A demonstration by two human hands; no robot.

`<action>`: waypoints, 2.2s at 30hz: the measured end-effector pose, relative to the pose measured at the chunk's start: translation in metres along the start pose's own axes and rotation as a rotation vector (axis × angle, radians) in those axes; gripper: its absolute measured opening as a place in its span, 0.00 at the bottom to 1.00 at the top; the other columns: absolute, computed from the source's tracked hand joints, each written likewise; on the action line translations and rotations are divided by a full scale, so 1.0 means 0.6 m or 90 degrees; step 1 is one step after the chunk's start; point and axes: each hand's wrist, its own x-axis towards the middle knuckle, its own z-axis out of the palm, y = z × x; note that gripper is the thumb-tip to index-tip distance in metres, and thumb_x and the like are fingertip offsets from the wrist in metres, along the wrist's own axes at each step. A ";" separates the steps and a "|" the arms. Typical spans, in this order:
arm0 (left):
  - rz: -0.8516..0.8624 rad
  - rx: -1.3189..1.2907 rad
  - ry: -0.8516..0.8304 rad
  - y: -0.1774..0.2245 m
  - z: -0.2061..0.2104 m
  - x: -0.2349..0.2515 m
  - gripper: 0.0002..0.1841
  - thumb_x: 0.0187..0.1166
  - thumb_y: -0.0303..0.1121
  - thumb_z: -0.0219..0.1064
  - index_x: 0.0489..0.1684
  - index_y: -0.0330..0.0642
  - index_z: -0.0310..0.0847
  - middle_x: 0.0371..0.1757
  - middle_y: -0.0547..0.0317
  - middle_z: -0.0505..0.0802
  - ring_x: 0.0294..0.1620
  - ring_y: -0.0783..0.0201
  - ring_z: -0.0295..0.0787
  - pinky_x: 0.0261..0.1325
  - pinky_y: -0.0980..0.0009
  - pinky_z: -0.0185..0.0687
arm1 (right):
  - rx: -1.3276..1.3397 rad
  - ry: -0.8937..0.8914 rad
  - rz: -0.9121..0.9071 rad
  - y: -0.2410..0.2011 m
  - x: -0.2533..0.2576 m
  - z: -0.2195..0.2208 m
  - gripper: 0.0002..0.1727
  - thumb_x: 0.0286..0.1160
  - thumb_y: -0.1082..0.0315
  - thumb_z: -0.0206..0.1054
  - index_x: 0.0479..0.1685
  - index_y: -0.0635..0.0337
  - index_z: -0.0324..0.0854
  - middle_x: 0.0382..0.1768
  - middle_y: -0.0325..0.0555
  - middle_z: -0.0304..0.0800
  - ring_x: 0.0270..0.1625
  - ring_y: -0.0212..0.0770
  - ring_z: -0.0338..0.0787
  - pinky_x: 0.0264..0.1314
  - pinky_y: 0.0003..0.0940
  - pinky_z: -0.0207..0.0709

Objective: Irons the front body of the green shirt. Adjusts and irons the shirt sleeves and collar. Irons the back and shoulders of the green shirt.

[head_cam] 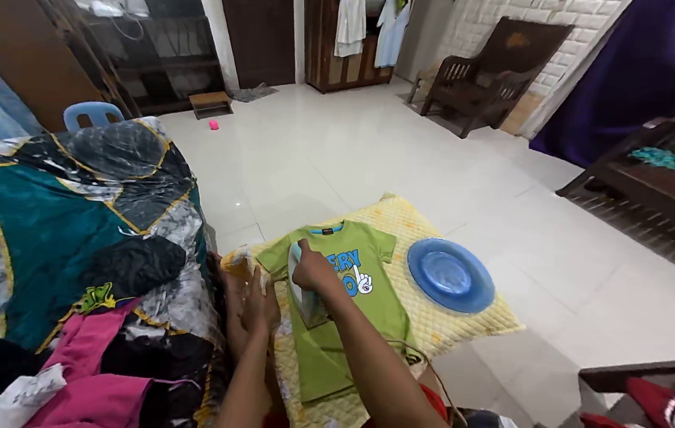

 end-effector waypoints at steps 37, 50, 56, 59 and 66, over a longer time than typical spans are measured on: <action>-0.058 0.131 -0.045 0.041 -0.007 0.004 0.32 0.91 0.47 0.49 0.95 0.55 0.52 0.86 0.44 0.74 0.70 0.41 0.86 0.64 0.38 0.84 | -0.036 -0.108 -0.184 -0.031 0.100 -0.012 0.47 0.66 0.67 0.73 0.90 0.45 0.55 0.59 0.63 0.89 0.59 0.65 0.91 0.55 0.70 0.83; 0.096 0.170 0.139 0.017 0.004 -0.008 0.29 0.83 0.35 0.55 0.87 0.42 0.65 0.86 0.44 0.73 0.85 0.42 0.69 0.77 0.39 0.70 | -0.082 -0.100 -0.191 0.022 0.028 -0.010 0.46 0.68 0.67 0.73 0.90 0.40 0.56 0.55 0.63 0.91 0.56 0.67 0.92 0.54 0.72 0.83; 0.090 0.240 -0.037 0.040 -0.002 0.003 0.29 0.89 0.40 0.45 0.92 0.59 0.59 0.93 0.70 0.65 0.94 0.47 0.53 0.82 0.26 0.49 | -0.071 -0.070 -0.109 0.016 0.011 -0.009 0.48 0.65 0.67 0.72 0.91 0.42 0.53 0.53 0.61 0.91 0.55 0.65 0.93 0.53 0.68 0.85; 0.055 0.250 -0.042 0.046 -0.002 0.006 0.28 0.89 0.41 0.43 0.91 0.60 0.62 0.93 0.73 0.65 0.94 0.48 0.55 0.81 0.24 0.46 | -0.081 -0.096 -0.152 0.000 0.050 -0.021 0.47 0.65 0.68 0.74 0.90 0.42 0.55 0.57 0.63 0.90 0.57 0.66 0.92 0.54 0.70 0.84; 0.047 0.248 -0.061 0.054 -0.017 -0.004 0.29 0.89 0.44 0.42 0.92 0.59 0.61 0.94 0.74 0.64 0.91 0.49 0.63 0.76 0.24 0.57 | -0.065 -0.058 -0.136 -0.064 0.102 -0.005 0.49 0.60 0.68 0.76 0.88 0.48 0.56 0.58 0.63 0.89 0.59 0.65 0.91 0.55 0.69 0.84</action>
